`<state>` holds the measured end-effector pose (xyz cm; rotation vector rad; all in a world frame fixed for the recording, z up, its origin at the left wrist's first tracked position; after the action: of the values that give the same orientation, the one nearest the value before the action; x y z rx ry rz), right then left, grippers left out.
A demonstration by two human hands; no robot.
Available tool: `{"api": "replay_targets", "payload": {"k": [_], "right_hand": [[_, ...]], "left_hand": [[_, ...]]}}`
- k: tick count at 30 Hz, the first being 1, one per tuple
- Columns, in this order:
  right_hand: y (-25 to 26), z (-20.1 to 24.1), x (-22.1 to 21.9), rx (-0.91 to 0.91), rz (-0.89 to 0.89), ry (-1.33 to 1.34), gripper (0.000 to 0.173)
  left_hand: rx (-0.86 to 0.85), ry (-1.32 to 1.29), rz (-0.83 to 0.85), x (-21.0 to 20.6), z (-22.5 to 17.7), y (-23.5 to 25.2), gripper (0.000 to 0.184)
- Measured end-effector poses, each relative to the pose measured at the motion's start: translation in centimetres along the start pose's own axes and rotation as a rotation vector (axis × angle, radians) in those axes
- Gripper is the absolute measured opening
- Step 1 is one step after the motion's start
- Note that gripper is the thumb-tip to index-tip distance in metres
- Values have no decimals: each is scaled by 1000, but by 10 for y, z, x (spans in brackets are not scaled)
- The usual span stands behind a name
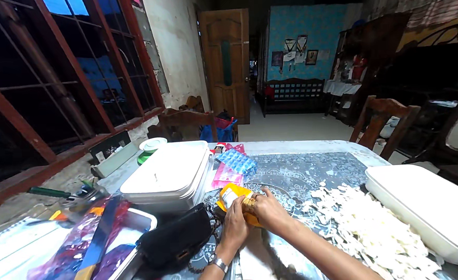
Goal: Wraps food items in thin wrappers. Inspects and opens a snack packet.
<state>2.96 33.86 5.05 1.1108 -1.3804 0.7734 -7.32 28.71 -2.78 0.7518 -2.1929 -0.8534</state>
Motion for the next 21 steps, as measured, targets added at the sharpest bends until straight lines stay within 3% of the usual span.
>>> {"api": "replay_targets", "payload": {"k": [5, 14, 18, 21], "right_hand": [[9, -3, -11, 15, 24, 31, 17], [13, -16, -25, 173, 32, 82, 12], [10, -5, -16, 138, -42, -84, 16], [8, -2, -15, 93, -129, -149, 18]], "left_hand": [[12, -39, 66, 2, 11, -4, 62], [-8, -97, 176, 8, 20, -9, 73], [101, -129, 187, 9, 24, -6, 76], [56, -132, 131, 10, 25, -3, 79]]}}
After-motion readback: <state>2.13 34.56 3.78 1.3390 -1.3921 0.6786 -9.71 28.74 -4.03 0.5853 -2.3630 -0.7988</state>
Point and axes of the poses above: each hand's wrist, its own y-axis towards the middle knuckle, its own x-axis out of the back of the hand, z = x × y, the point moved 4 cm from there along y, towards the middle knuckle, and after that the axes turned 15 degrees about -y, right-handed, at the moved point
